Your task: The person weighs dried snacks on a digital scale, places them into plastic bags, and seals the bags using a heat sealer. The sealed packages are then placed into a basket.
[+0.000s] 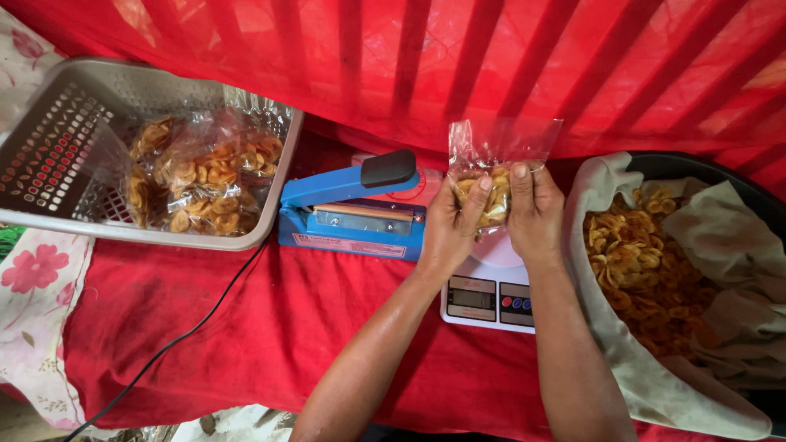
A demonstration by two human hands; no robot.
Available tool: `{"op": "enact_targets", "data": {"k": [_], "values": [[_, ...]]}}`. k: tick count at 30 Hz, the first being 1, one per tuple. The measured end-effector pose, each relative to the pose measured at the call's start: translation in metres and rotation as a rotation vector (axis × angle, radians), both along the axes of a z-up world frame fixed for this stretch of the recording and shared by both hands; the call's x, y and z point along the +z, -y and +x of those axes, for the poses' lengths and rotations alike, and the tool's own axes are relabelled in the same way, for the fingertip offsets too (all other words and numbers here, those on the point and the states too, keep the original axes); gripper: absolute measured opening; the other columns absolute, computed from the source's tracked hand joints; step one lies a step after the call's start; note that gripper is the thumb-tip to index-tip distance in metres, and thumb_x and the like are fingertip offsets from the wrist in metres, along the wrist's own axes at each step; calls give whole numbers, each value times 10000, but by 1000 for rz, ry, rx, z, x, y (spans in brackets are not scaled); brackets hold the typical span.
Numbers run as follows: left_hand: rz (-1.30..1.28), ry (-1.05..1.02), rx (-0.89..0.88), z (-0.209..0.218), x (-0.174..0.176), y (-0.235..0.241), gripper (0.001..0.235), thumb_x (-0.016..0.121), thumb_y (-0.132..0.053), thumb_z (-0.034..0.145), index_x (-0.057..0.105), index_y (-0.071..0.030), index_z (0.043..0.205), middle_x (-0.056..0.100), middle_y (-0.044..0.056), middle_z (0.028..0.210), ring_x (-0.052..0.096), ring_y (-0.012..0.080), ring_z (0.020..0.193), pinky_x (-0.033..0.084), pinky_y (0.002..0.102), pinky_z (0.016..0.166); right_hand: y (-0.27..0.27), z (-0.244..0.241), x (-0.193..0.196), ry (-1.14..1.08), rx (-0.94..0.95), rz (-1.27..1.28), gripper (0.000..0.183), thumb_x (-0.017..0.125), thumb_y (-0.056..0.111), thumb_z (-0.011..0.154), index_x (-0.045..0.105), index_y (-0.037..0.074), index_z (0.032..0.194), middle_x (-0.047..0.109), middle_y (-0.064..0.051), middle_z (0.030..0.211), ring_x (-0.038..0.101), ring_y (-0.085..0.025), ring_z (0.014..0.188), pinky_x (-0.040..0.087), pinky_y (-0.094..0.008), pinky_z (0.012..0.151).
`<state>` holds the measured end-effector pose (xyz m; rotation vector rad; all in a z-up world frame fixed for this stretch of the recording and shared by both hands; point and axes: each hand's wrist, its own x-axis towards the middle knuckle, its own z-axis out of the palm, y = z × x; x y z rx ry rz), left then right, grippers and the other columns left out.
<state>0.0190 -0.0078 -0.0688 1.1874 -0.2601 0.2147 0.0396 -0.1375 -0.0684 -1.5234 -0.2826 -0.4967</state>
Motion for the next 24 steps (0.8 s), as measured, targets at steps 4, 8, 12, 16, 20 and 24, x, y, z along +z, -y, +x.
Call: {"op": "enact_targets", "data": {"k": [4, 8, 12, 16, 20, 24], "values": [[27, 21, 18, 3, -8, 0, 355, 603, -368, 1054, 619, -33, 1171, 655, 10, 861, 575, 43, 650, 465, 211, 489, 5, 4, -8, -37, -66, -90, 328, 546, 324, 1129, 667, 22, 1088, 687, -17, 981, 604, -76, 879, 524, -236, 789], [112, 198, 124, 9, -21, 8, 425, 506, -393, 1170, 532, -9, 1350, 627, 72, 1095, 611, 101, 982, 541, 258, 769, 24, 12, 12, 47, -77, -151, 301, 549, 330, 1144, 647, 52, 1203, 689, 2, 1130, 611, -91, 1027, 505, -254, 927], [-117, 5, -120, 10, -20, 2, 552, 490, -404, 1093, 404, -57, 1514, 629, 134, 992, 625, 134, 781, 536, 265, 662, 34, 14, 49, 13, -169, -186, 323, 559, 366, 1155, 654, 68, 1078, 644, 26, 961, 571, -74, 874, 507, -253, 783], [-204, 114, -136, 8, -2, -4, 506, 522, -383, 1061, 454, -58, 1443, 622, 37, 1155, 646, 95, 880, 555, 248, 661, 24, 22, 52, 59, -63, -67, 321, 583, 350, 1146, 669, 46, 1085, 654, 25, 976, 563, -57, 875, 499, -233, 785], [-162, 99, -101, 3, -3, -3, 358, 616, -316, 1057, 568, -37, 1275, 650, 11, 1031, 599, 58, 822, 498, 220, 595, 14, 12, 22, 55, 83, 59, 276, 571, 312, 1136, 669, 57, 1094, 685, 24, 1007, 605, -56, 893, 529, -227, 806], [-106, 94, -73, 1, -7, 0, 243, 656, -279, 1069, 612, -51, 1142, 622, -3, 901, 550, 48, 710, 456, 201, 561, 19, 6, 4, 14, 183, 97, 157, 693, 106, 1027, 656, 46, 1167, 693, 2, 1069, 638, -89, 960, 550, -246, 869]]}}
